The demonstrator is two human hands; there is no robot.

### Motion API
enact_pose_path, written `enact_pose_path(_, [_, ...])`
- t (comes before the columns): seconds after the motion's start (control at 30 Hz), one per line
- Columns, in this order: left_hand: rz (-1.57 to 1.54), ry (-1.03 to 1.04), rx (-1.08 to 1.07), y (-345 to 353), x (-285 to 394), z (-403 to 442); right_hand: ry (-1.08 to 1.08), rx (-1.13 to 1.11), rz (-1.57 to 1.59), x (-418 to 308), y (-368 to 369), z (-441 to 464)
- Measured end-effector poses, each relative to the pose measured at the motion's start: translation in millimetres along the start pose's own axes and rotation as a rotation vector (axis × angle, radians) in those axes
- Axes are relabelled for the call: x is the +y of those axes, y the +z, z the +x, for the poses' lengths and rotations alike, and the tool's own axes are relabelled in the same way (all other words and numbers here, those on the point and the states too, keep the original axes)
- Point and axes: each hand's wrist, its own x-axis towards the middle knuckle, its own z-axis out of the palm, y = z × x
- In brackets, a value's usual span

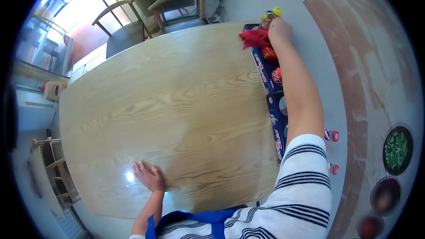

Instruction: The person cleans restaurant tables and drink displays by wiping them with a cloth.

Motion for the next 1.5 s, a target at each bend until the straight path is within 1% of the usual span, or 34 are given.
enact_pose_path(0.07, [0.007, -0.005, 0.007, 0, 1, 1, -0.067, -0.101, -0.158, 27, 51, 25])
enact_pose_path(0.1, [0.007, 0.0, 0.001, 0, 0, 1, -0.076, -0.102, -0.152, 30, 67, 34])
enact_pose_path(0.17, [0.017, -0.003, -0.006, 1, -1, 1, -0.106, -0.301, -0.239, 20, 81, 35])
enact_pose_path(0.2, [0.005, 0.0, -0.005, 1, -1, 1, -0.112, -0.308, -0.238, 17, 86, 38])
enact_pose_path(0.27, [-0.013, 0.011, -0.018, -1, 1, -2, -0.183, -0.596, -0.337, -2, 58, 22])
enact_pose_path(0.3, [-0.007, 0.011, -0.007, -2, 3, 0, -0.203, -0.435, -0.285, 0, 71, 21])
enact_pose_path(0.33, [-0.001, 0.008, 0.007, -2, 4, 2, -0.2, -0.429, -0.285, -5, 68, 18])
enact_pose_path(0.4, [-0.008, -0.002, 0.0, -3, 6, 2, -0.394, -0.367, -0.295, -20, 65, 3])
enact_pose_path(0.47, [-0.005, 0.002, -0.012, -3, 5, 2, -0.657, -0.66, 0.094, -30, 43, -5])
enact_pose_path(0.5, [-0.003, 0.009, -0.009, -2, 3, 3, -0.582, -0.732, 0.298, -33, 21, -16])
enact_pose_path(0.53, [0.0, 0.011, -0.008, -1, 1, 2, -0.491, -0.787, 0.402, -32, 11, -17])
enact_pose_path(0.6, [0.003, 0.013, -0.008, -2, 2, 1, -0.452, -0.695, 0.332, -15, -7, -3])
enact_pose_path(0.67, [0.001, 0.013, -0.009, -2, 2, 0, -0.365, -0.492, -0.002, 0, -33, 8])
enact_pose_path(0.73, [-0.002, 0.026, 0.014, 0, 2, 1, -0.259, -0.217, -0.047, 41, -22, 45])
enact_pose_path(0.77, [-0.011, 0.03, 0.014, 1, 3, 0, -0.254, -0.211, -0.053, 52, -15, 45])
enact_pose_path(0.83, [-0.01, 0.017, 0.007, 1, 1, 1, -0.346, 0.285, 0.137, 69, 10, 42])
enact_pose_path(0.87, [-0.011, 0.023, 0.009, 1, 1, 1, -0.341, 0.288, 0.137, 77, 23, 40])
enact_pose_path(0.93, [-0.008, 0.03, 0.011, 1, -1, 0, -0.463, 0.26, 0.202, 86, 45, 32])
enact_pose_path(0.97, [-0.008, 0.034, 0.005, 1, -2, -1, -0.344, 0.062, 0.177, 89, 52, 27])
enact_pose_path(1.0, [-0.002, 0.028, 0.001, 2, -3, -2, -0.338, 0.058, 0.171, 96, 56, 19])
enact_pose_path(1.07, [-0.007, 0.023, 0.004, 3, -2, 0, -0.113, -0.218, 0.382, 104, 57, 9])
enact_pose_path(1.1, [-0.006, 0.033, 0.021, 4, -3, 1, -0.119, -0.211, 0.383, 105, 55, 8])
enact_pose_path(1.17, [-0.003, 0.042, 0.031, 1, -3, -1, 0.179, -0.459, 0.614, 118, 54, 3])
enact_pose_path(1.2, [-0.002, 0.033, 0.021, 0, -1, -1, 0.182, -0.454, 0.61, 124, 57, -2])
enact_pose_path(1.27, [-0.011, 0.029, 0.017, 1, 1, 1, 0.187, -0.461, 0.306, 119, 51, -19])
enact_pose_path(1.3, [-0.002, 0.024, 0.015, 1, 1, 1, 0.019, -0.371, 0.104, 113, 44, -25])
enact_pose_path(1.33, [0.011, 0.02, 0.01, 1, 0, 0, 0.019, -0.369, 0.105, 103, 43, -24])
enact_pose_path(1.4, [0.002, 0.016, 0.008, 0, 1, -1, -0.223, -0.448, -0.133, 85, 42, -26])
enact_pose_path(1.47, [-0.009, 0.015, 0.011, 0, 1, 0, -0.396, -0.464, -0.165, 60, 42, -38])
enact_pose_path(1.5, [-0.003, 0.015, 0.009, 1, 1, 0, -0.445, -0.487, -0.21, 43, 42, -46])
